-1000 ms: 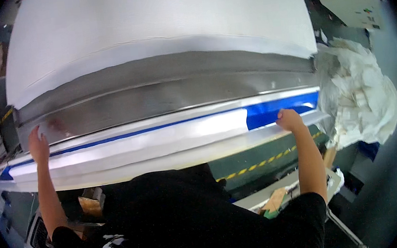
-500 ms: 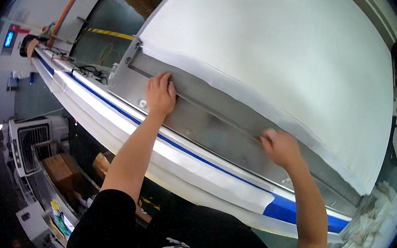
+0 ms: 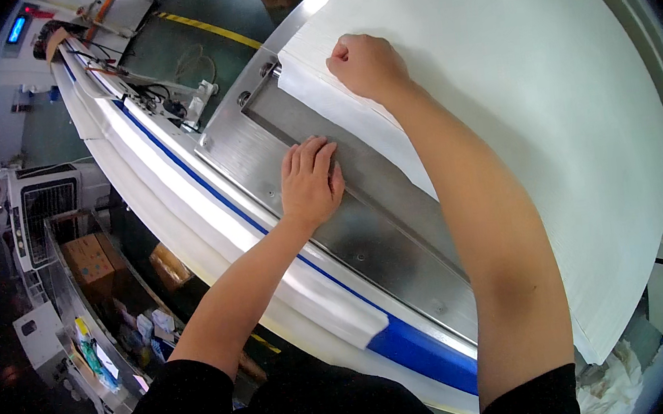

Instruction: The person repeatedly lifts and places large white sheets onto a conveyor-fed machine, aligning them along a blue guide rail. The person handles the sheets one at a time, smoothing and positioning each before the next lift.

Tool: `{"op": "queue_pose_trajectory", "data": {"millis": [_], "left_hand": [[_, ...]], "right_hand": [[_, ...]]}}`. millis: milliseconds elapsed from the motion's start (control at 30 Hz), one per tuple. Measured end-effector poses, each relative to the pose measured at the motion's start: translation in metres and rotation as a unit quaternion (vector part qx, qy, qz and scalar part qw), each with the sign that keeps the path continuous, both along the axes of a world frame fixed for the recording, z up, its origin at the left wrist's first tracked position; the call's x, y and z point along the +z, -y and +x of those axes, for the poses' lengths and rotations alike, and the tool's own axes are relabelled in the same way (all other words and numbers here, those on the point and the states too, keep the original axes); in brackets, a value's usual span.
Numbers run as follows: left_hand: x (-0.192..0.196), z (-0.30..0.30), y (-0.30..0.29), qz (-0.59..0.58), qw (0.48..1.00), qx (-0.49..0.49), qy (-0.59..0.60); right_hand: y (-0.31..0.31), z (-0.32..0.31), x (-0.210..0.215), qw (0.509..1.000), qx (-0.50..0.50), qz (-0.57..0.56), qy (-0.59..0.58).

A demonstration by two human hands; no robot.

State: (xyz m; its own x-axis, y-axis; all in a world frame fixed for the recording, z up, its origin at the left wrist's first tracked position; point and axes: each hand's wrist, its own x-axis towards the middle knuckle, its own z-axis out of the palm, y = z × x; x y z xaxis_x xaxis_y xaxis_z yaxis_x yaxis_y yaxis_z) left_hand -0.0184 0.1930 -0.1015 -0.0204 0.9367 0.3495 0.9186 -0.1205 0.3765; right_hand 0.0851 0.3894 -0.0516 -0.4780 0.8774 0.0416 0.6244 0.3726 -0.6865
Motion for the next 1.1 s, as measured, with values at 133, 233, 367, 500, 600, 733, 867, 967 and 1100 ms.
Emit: {"op": "queue_pose_trajectory", "data": {"millis": [133, 233, 367, 500, 600, 733, 867, 967, 1100], "left_hand": [[-0.001, -0.004, 0.0, -0.013, 1.0, 0.002, -0.001], [0.0, -0.004, -0.001, -0.01, 1.0, 0.001, -0.002], [0.004, -0.009, -0.008, -0.012, 0.999, -0.001, 0.046], [0.015, -0.034, -0.059, 0.072, 0.997, 0.017, 0.027], [0.019, -0.054, -0.095, 0.139, 0.99, 0.012, -0.036], [0.018, -0.06, -0.113, 0.131, 0.988, -0.025, -0.084], [0.009, -0.064, -0.111, 0.134, 0.987, -0.028, -0.087], [0.008, -0.068, -0.11, 0.137, 0.986, -0.023, -0.089], [0.016, -0.071, -0.1, 0.125, 0.984, -0.024, -0.123]], "right_hand": [[-0.002, -0.009, 0.002, 0.999, -0.028, -0.021, 0.039], [0.0, -0.01, 0.002, 0.997, -0.046, 0.001, 0.059], [0.003, -0.008, -0.001, 0.994, -0.075, 0.018, 0.076], [0.001, -0.005, -0.003, 0.993, -0.088, 0.022, 0.082], [0.001, -0.007, -0.001, 0.994, -0.084, 0.02, 0.07], [0.0, -0.006, -0.002, 0.993, -0.099, 0.006, 0.057], [0.0, -0.005, -0.005, 0.994, -0.09, 0.003, 0.054], [-0.002, -0.007, -0.004, 0.994, -0.088, 0.02, 0.067], [0.001, -0.004, -0.003, 0.995, -0.079, 0.021, 0.057]]}}
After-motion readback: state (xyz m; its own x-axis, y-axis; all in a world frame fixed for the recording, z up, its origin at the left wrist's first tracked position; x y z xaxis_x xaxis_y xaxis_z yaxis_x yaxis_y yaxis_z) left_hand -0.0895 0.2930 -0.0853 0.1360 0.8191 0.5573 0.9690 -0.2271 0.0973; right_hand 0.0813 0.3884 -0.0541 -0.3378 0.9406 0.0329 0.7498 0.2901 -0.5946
